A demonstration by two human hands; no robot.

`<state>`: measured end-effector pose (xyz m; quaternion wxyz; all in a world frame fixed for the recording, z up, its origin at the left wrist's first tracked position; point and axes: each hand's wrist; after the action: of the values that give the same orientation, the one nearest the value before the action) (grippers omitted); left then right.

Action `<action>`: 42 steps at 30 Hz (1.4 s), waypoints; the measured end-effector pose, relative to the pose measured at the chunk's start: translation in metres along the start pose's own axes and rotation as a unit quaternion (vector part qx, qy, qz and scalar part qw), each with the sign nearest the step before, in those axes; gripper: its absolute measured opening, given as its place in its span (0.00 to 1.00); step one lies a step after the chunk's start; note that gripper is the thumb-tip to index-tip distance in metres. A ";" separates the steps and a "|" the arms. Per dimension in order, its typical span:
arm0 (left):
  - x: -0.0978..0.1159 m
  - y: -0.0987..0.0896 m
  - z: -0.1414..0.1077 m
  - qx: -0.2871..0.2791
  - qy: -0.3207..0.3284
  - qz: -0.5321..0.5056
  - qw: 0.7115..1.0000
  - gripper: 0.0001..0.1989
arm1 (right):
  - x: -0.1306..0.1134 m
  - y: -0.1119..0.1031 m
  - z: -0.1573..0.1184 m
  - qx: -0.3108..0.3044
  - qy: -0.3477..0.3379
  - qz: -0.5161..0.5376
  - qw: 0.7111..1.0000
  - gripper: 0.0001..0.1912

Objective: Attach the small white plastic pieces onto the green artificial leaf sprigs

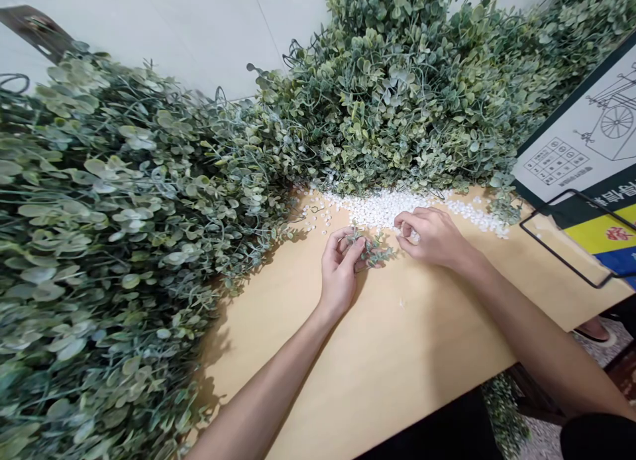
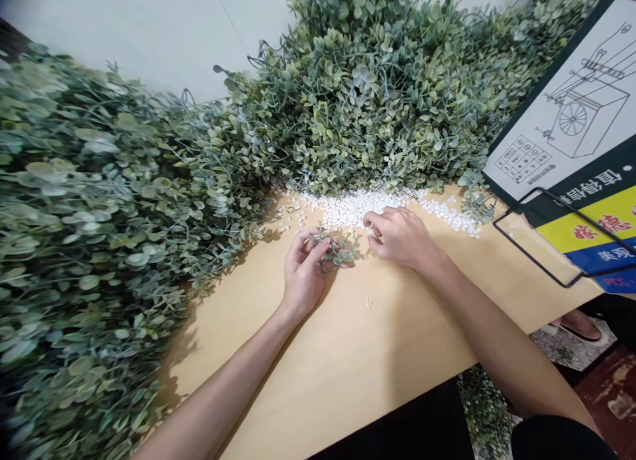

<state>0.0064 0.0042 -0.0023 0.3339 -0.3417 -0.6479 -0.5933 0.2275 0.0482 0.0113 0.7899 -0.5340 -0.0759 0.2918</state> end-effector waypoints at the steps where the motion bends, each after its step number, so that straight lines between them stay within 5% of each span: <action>1: 0.000 0.000 0.000 -0.003 0.001 0.005 1.000 0.21 | 0.001 0.000 0.000 -0.006 -0.003 0.007 1.000 0.12; 8: -0.003 -0.003 -0.002 -0.018 0.000 0.061 0.998 0.20 | -0.004 -0.001 0.004 0.019 0.086 0.220 0.972 0.08; 12: 0.001 0.000 -0.005 -0.034 -0.010 0.073 0.997 0.18 | -0.013 0.001 0.008 0.046 0.169 0.381 0.908 0.09; 17: 0.005 0.003 -0.008 -0.048 -0.020 0.093 0.994 0.20 | -0.019 0.005 0.010 0.007 0.230 0.551 0.803 0.19; 24: 0.004 0.004 -0.009 -0.061 -0.018 0.139 0.988 0.21 | -0.031 0.005 0.012 -0.048 0.262 0.633 0.727 0.25; 42: 0.000 0.001 -0.009 -0.048 0.000 0.140 0.989 0.19 | -0.034 0.002 0.012 -0.062 0.270 0.643 0.714 0.25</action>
<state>0.0073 -0.0050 -0.0008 0.3968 -0.4447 -0.5648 -0.5708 0.1942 0.0401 0.0213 0.3639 -0.5580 0.4846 0.5670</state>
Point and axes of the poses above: each hand's wrist, its own z-axis towards the middle knuckle, its own y-axis out of the palm, x = y × z, and after that the axes turned 9 degrees about -z, right-handed
